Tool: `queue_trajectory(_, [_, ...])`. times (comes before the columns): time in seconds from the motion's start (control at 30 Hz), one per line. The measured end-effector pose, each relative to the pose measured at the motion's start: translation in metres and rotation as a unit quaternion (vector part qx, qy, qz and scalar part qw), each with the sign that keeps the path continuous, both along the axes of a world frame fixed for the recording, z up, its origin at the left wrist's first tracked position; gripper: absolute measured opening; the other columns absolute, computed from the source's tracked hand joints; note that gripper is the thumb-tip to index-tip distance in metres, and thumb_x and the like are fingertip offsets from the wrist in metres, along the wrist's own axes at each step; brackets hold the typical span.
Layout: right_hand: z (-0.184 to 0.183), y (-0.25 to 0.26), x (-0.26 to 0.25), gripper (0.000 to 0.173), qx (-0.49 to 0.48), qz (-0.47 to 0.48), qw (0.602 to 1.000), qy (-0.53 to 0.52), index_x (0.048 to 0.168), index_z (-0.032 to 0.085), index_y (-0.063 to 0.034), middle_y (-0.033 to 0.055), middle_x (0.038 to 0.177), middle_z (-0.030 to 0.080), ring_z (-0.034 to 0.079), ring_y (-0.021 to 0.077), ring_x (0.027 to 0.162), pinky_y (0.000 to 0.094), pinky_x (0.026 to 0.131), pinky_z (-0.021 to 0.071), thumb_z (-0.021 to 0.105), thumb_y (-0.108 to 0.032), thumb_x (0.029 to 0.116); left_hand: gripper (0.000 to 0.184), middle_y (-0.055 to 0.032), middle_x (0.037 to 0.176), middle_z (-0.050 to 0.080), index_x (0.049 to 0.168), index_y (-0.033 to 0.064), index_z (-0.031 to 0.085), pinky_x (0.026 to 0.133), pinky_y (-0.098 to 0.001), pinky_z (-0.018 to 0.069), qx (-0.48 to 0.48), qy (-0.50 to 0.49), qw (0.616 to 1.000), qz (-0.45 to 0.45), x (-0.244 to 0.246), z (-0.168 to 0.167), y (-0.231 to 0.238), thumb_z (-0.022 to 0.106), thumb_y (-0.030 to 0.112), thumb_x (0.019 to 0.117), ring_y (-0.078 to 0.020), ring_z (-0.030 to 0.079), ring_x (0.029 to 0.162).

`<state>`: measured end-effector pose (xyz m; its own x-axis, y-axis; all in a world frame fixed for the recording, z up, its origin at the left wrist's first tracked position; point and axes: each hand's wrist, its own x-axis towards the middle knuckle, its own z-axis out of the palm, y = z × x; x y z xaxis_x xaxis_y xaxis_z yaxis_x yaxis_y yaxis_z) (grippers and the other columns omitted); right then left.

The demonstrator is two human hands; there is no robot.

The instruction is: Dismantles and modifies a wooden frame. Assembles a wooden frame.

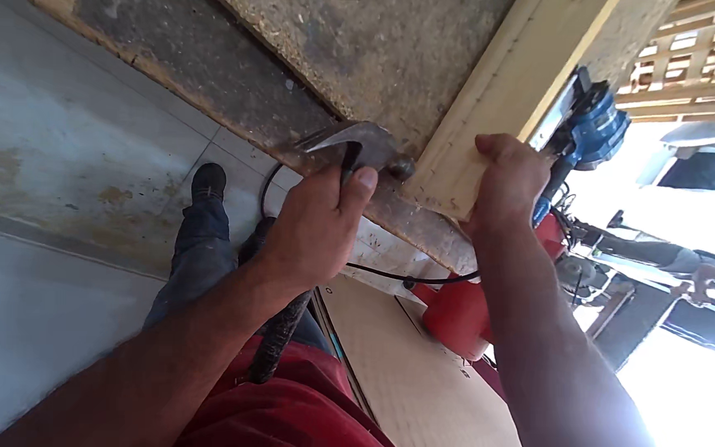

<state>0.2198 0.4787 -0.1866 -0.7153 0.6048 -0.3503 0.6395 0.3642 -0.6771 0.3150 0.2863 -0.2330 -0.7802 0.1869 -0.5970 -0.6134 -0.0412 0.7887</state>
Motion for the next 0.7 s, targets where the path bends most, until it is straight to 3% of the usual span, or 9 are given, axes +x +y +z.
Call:
queue_trajectory(0.17, [0.0, 0.003, -0.001, 0.008, -0.014, 0.009, 1.0, 0.004, 0.097, 0.062, -0.0085, 0.0071, 0.081, 0.071, 0.073, 0.019, 0.073, 0.0404, 0.061, 0.0632, 0.063, -0.016, 0.0928, 0.044, -0.0006, 0.06, 0.047, 0.099, 0.0103, 0.057, 0.034, -0.0292, 0.0453, 0.088, -0.094, 0.991, 0.024, -0.009, 0.004, 0.0, 0.035, 0.046, 0.1116, -0.0123, 0.043, 0.038])
queue_trajectory(0.33, [-0.001, 0.005, -0.001, 0.009, -0.021, 0.013, 1.0, -0.001, 0.096, 0.063, -0.0085, 0.0078, 0.082, 0.071, 0.073, 0.0199, 0.073, 0.0413, 0.062, 0.0631, 0.062, -0.017, 0.0935, 0.05, -0.0031, 0.059, 0.044, 0.1, 0.0082, 0.057, 0.035, -0.0311, 0.0427, 0.088, -0.128, 0.981, -0.12, -0.026, 0.011, 0.002, 0.034, 0.051, 0.1102, -0.0148, 0.041, 0.039])
queue_trajectory(0.47, [-0.001, 0.001, -0.003, 0.009, -0.032, 0.001, 0.999, 0.008, 0.097, 0.064, -0.0081, 0.0084, 0.081, 0.071, 0.073, 0.0198, 0.071, 0.0405, 0.061, 0.0634, 0.062, -0.016, 0.094, 0.048, 0.0004, 0.058, 0.044, 0.098, 0.0107, 0.056, 0.034, -0.0294, 0.0437, 0.072, -0.098, 0.992, -0.038, -0.035, 0.008, -0.014, 0.033, 0.051, 0.1105, -0.012, 0.041, 0.038])
queue_trajectory(0.53, [-0.001, 0.003, -0.003, 0.01, -0.032, 0.002, 0.999, 0.009, 0.098, 0.064, -0.008, 0.0086, 0.082, 0.072, 0.074, 0.0204, 0.073, 0.041, 0.061, 0.0637, 0.062, -0.016, 0.0939, 0.051, -0.0022, 0.058, 0.044, 0.1, 0.0075, 0.057, 0.036, -0.0338, 0.0452, 0.075, -0.113, 0.988, -0.072, -0.031, 0.009, 0.001, 0.033, 0.051, 0.1109, -0.0155, 0.043, 0.038])
queue_trajectory(0.6, [0.001, 0.005, -0.001, 0.01, -0.02, 0.003, 1.0, 0.0, 0.098, 0.064, -0.0089, 0.0076, 0.082, 0.071, 0.074, 0.0196, 0.074, 0.0413, 0.062, 0.0634, 0.062, -0.018, 0.094, 0.051, -0.0028, 0.058, 0.042, 0.101, 0.0081, 0.056, 0.036, -0.0319, 0.044, 0.08, -0.13, 0.981, -0.118, -0.027, 0.01, 0.009, 0.033, 0.053, 0.1102, -0.0156, 0.042, 0.039])
queue_trajectory(0.7, [-0.002, 0.0, -0.011, 0.011, -0.026, 0.008, 1.0, 0.009, 0.099, 0.065, -0.0082, 0.0084, 0.082, 0.071, 0.074, 0.0211, 0.074, 0.0429, 0.062, 0.0633, 0.062, -0.018, 0.0937, 0.049, -0.0001, 0.06, 0.044, 0.101, 0.0099, 0.057, 0.035, -0.0307, 0.0435, 0.069, -0.101, 0.991, -0.063, -0.032, 0.003, -0.01, 0.033, 0.051, 0.1106, -0.0127, 0.041, 0.039])
